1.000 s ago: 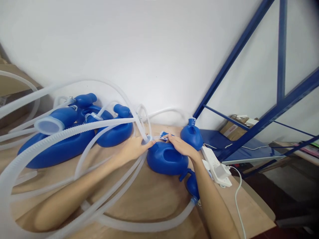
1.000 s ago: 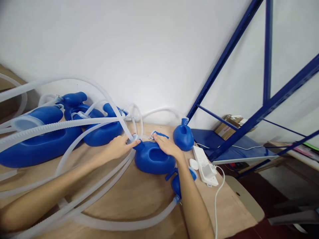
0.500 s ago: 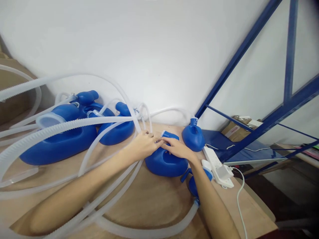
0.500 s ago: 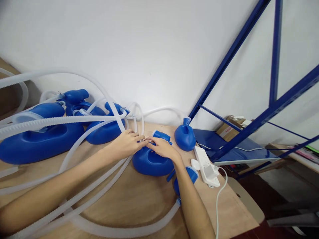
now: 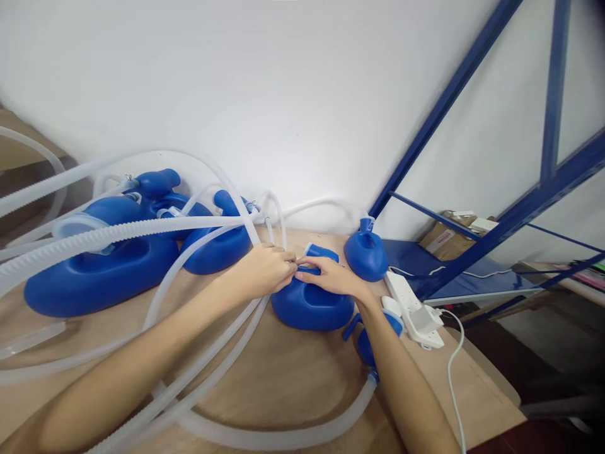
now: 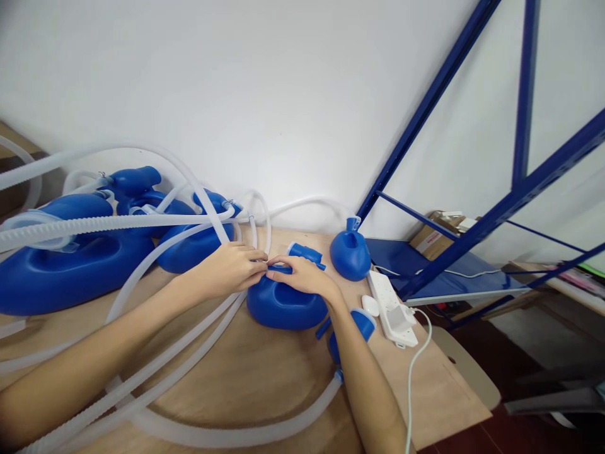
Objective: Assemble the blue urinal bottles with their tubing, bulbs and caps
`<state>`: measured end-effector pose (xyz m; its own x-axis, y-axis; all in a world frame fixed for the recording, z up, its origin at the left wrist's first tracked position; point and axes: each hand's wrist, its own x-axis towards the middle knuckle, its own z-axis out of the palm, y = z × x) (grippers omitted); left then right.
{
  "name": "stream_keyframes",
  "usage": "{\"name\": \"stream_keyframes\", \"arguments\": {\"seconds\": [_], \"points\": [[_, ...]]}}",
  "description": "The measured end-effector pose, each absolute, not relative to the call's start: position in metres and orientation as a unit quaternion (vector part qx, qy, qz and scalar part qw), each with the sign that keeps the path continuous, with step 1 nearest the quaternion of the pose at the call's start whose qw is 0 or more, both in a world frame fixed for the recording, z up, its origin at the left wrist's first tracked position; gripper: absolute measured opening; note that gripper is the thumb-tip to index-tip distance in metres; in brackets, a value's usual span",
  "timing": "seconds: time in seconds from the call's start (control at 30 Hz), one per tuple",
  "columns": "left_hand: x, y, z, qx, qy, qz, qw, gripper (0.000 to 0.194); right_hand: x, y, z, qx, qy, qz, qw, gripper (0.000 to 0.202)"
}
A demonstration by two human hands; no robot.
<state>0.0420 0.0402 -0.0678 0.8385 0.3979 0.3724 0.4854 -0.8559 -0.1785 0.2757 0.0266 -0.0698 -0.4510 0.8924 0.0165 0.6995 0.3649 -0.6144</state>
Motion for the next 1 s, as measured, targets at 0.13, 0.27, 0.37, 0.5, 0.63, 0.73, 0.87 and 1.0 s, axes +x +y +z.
{"name": "stream_keyframes", "arguments": {"seconds": [0.13,0.27,0.37,0.5,0.63,0.73,0.87,1.0], "points": [[0.04,0.04,-0.064,-0.955,-0.222,-0.15,0.128,0.023,0.278,0.03,-0.075,-0.491,-0.796,0.299,0.19,0.045],[0.038,0.039,-0.062,-0.959,-0.214,-0.146,0.118,0.021,0.275,0.03,-0.077,-0.494,-0.787,0.307,0.204,0.044],[0.038,0.038,-0.064,-0.953,-0.238,-0.164,0.087,0.021,0.272,0.028,-0.075,-0.501,-0.777,0.316,0.212,0.044],[0.042,0.036,-0.067,-0.937,-0.289,-0.184,0.068,0.025,0.268,0.025,-0.072,-0.518,-0.771,0.303,0.213,0.04],[0.047,0.034,-0.068,-0.923,-0.324,-0.198,0.067,0.023,0.266,0.024,-0.072,-0.533,-0.774,0.277,0.202,0.038],[0.051,0.034,-0.069,-0.915,-0.343,-0.205,0.055,0.017,0.265,0.023,-0.072,-0.526,-0.782,0.266,0.205,0.035],[0.054,0.035,-0.074,-0.902,-0.371,-0.22,0.034,0.015,0.263,0.022,-0.071,-0.517,-0.794,0.245,0.208,0.034],[0.059,0.034,-0.079,-0.891,-0.39,-0.231,0.027,0.021,0.261,0.021,-0.071,-0.537,-0.785,0.241,0.193,0.035]]}}
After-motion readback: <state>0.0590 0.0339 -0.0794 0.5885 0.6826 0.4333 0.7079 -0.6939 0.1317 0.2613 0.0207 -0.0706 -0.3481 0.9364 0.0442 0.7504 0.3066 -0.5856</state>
